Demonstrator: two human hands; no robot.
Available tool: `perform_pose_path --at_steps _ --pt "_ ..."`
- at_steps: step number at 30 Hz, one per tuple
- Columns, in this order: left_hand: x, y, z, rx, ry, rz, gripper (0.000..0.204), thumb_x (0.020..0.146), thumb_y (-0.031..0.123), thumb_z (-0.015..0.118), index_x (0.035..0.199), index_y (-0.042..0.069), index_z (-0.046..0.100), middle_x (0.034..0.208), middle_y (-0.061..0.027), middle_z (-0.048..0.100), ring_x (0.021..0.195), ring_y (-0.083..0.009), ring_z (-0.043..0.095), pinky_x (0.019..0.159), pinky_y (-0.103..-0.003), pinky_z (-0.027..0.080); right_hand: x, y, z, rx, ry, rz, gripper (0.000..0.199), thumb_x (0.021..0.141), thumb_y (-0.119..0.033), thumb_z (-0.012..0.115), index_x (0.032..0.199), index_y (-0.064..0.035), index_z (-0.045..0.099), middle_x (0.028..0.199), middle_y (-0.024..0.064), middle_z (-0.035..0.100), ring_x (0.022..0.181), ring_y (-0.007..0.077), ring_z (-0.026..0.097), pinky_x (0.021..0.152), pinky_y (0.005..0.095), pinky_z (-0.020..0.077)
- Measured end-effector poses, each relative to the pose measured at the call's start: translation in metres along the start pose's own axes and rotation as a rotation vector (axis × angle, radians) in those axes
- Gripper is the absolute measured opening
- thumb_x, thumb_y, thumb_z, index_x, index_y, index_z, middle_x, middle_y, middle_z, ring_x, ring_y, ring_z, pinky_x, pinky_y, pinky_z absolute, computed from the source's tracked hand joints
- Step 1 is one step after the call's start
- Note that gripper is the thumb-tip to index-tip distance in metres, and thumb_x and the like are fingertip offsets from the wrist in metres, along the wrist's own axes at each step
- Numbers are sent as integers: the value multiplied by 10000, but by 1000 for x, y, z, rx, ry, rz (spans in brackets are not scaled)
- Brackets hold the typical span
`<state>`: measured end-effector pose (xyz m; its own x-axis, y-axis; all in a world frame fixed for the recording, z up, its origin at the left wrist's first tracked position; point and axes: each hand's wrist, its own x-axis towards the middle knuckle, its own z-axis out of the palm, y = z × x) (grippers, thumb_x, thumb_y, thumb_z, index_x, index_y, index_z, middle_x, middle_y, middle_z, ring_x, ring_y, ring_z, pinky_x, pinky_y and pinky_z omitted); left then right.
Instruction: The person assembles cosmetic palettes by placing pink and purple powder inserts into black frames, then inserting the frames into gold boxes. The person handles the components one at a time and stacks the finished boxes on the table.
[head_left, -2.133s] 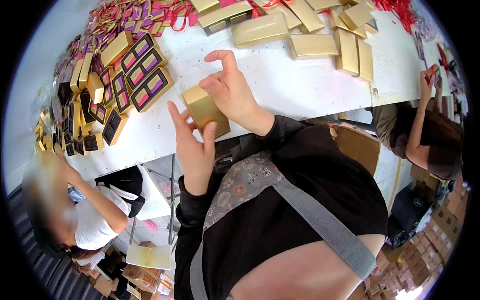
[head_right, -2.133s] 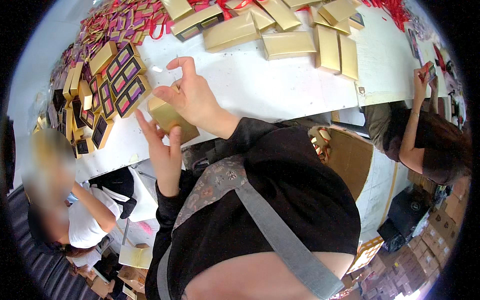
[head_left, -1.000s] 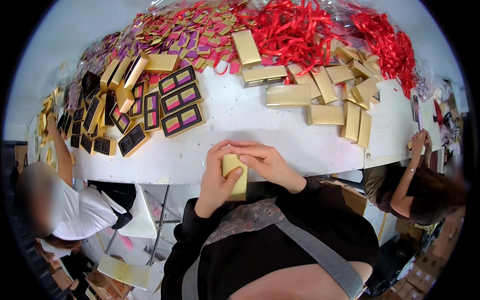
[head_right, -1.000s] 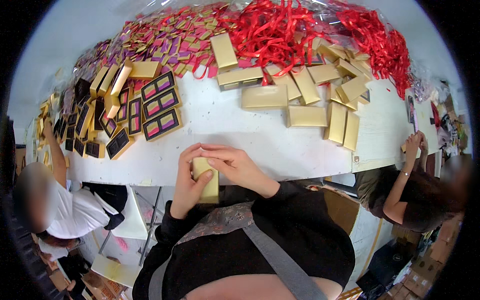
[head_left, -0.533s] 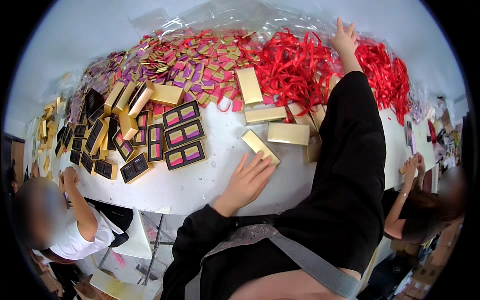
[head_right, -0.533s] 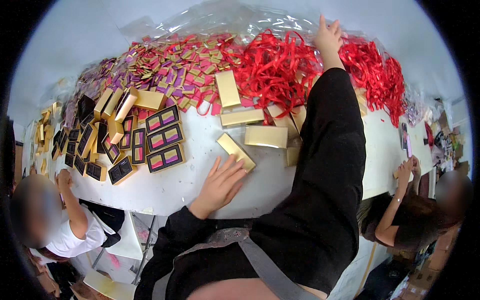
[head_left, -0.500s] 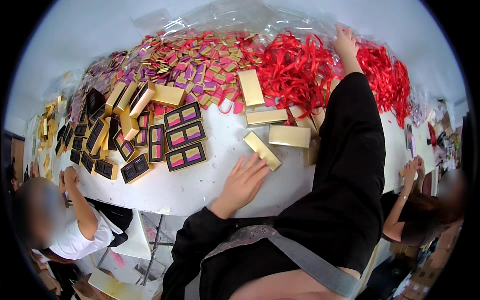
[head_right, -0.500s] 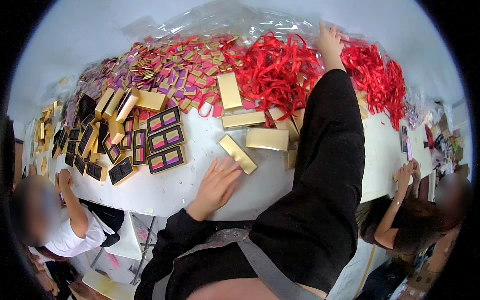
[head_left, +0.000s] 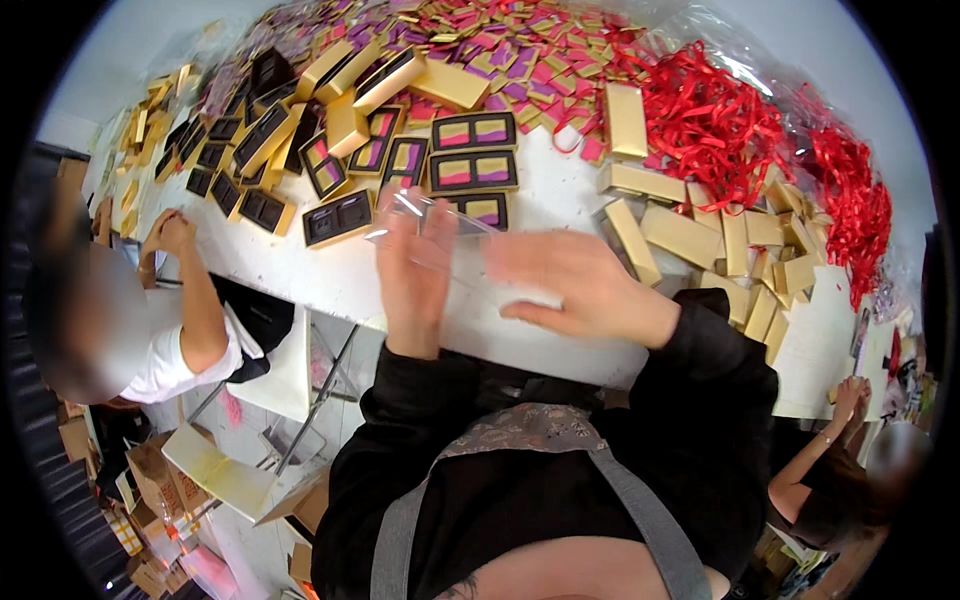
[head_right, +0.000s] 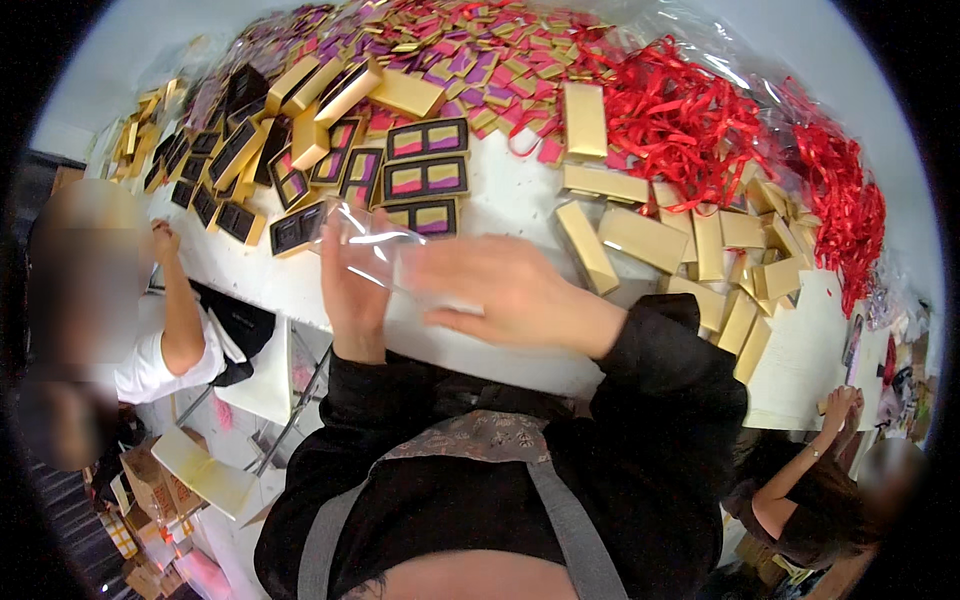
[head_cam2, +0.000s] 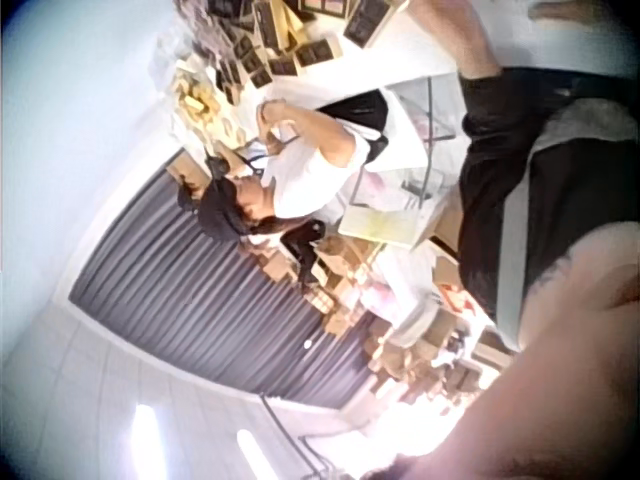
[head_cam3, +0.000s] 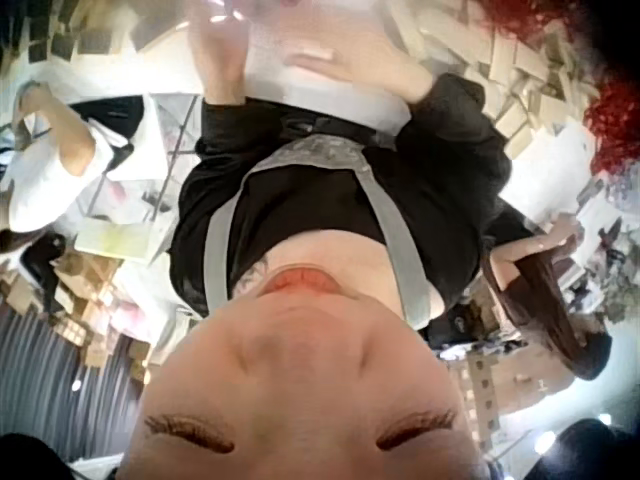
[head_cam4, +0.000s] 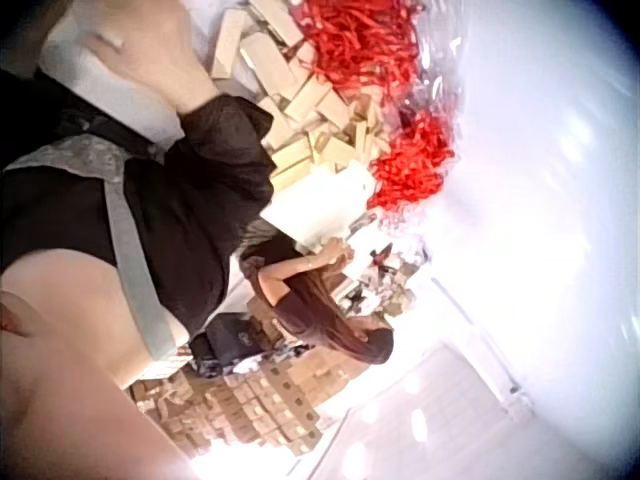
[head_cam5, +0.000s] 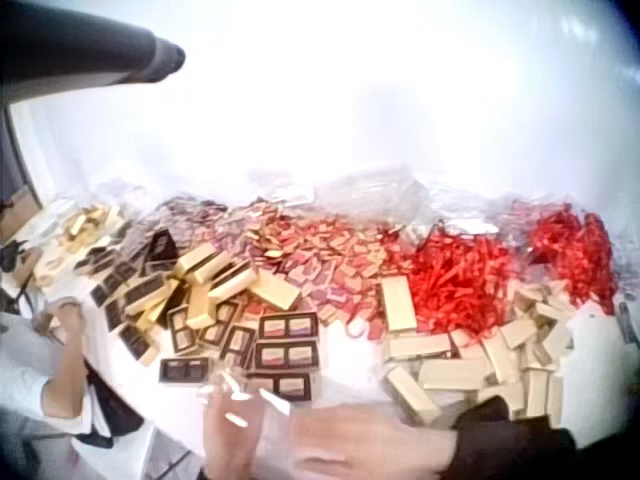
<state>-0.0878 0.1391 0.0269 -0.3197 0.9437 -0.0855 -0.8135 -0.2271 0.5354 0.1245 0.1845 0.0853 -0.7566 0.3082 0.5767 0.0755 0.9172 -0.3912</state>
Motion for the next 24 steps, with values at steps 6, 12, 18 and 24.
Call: perform_pose_path --at_steps 6,12,18,24 --pt "-2 68 -39 -250 69 90 299 927 246 575 1172 75 566 1121 -92 631 1145 -259 563 1068 -488 394 5 24 99 -436 -57 490 746 818 -442 688 1442 -152 399 1509 152 318 1410 357 268 1110 554 217" --pt "16 63 -42 -312 175 26 645 852 594 620 1269 136 436 1059 -139 545 1058 -320 563 1041 -564 381 -56 -25 87 -111 -192 613 554 805 -246 723 1331 -192 559 1286 186 458 1234 376 437 1025 465 374" --pt "9 22 -28 -436 133 -96 664 885 692 468 1165 96 553 1055 -140 547 984 -306 549 931 -482 440 -49 -52 56 47 245 433 505 749 -38 745 1234 -121 637 1245 196 491 1091 360 512 929 415 459" --pt "22 5 -11 -91 176 48 741 876 728 425 1327 141 454 1082 -129 529 1009 -302 526 933 -483 420 -46 -60 75 -33 386 487 522 686 -44 790 1186 -123 665 1198 169 537 1000 337 546 825 387 494"
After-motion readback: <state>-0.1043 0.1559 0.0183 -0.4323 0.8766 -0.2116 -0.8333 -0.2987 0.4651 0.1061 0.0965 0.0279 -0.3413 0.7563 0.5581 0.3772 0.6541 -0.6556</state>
